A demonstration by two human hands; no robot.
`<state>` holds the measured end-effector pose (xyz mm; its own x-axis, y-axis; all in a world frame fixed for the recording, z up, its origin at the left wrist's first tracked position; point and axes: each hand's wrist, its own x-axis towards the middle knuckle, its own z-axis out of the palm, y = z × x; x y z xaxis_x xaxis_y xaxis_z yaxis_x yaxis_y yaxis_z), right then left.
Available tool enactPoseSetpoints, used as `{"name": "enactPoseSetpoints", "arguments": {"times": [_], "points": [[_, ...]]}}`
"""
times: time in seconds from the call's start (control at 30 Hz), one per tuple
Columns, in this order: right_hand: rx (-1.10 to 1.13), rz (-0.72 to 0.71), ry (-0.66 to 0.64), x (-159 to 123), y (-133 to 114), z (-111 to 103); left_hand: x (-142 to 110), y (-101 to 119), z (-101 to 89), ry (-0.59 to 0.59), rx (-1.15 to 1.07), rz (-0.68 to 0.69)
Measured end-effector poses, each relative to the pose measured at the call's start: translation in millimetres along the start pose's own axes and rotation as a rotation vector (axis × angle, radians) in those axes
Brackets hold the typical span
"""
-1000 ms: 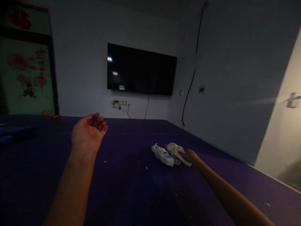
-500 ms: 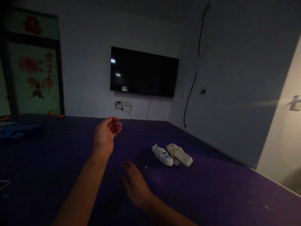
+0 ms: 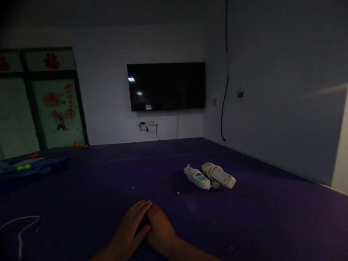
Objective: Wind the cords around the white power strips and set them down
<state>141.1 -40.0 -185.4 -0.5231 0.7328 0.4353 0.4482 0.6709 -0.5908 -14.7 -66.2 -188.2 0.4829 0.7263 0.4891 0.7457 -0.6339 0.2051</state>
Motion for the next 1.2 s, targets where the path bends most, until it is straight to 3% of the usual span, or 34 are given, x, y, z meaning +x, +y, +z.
{"name": "enactPoseSetpoints", "arguments": {"times": [0.27,1.2], "points": [[-0.168,-0.001,-0.116,2,-5,-3,5,14,-9.4,-0.139,-0.131,-0.036],[-0.218,0.019,-0.184,0,-2,-7,3,13,-6.7,-0.124,-0.235,-0.052]]}}
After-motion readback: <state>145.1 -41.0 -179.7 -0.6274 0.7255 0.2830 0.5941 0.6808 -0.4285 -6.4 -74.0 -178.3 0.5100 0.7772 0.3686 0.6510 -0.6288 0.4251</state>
